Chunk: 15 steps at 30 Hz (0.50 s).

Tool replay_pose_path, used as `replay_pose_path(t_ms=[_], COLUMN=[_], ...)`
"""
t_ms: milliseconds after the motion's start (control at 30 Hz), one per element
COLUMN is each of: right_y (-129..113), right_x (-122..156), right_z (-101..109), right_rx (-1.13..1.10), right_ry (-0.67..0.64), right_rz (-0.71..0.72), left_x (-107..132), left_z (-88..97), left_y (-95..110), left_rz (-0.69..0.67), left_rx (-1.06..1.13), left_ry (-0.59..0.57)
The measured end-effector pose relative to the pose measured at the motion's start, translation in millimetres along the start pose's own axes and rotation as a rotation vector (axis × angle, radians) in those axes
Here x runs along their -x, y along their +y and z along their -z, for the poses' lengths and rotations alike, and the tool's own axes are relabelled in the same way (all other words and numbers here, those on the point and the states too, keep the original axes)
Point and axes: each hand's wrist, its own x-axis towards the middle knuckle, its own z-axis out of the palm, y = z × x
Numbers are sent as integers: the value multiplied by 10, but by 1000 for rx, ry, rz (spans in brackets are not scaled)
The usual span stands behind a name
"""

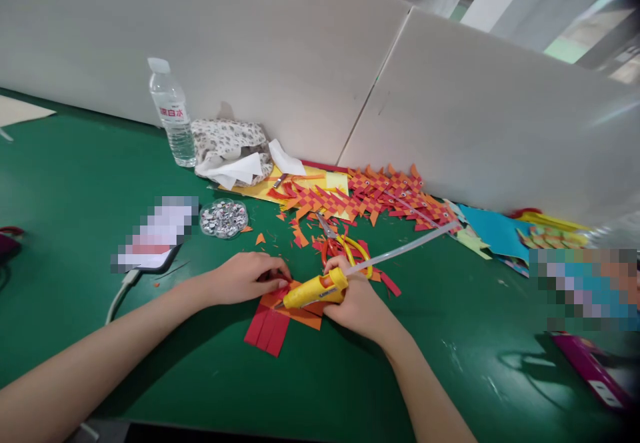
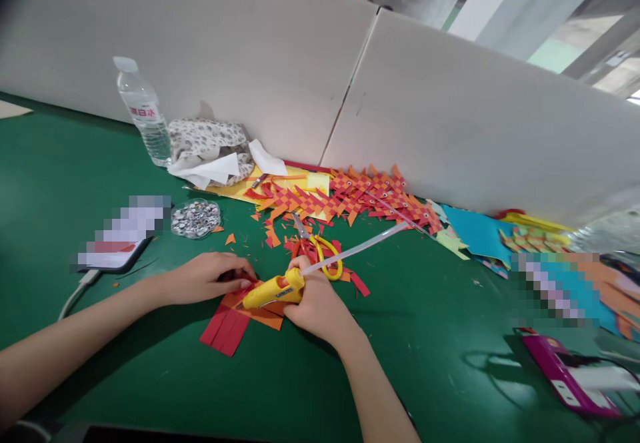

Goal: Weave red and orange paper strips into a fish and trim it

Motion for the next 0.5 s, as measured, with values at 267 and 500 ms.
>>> replay_pose_path(t_ms=[267,500], right_y=[13,30], right_x=[-2,5], right_z=[-9,4], right_rx=[-6,-4], right_ry=[-8,-46], right_rz=[-1,9], left_x=[-2,-5], left_z=[-7,2], left_y=[-18,-5], left_rz=[-13,-13], left_rx=[0,15], left_ry=[3,-1])
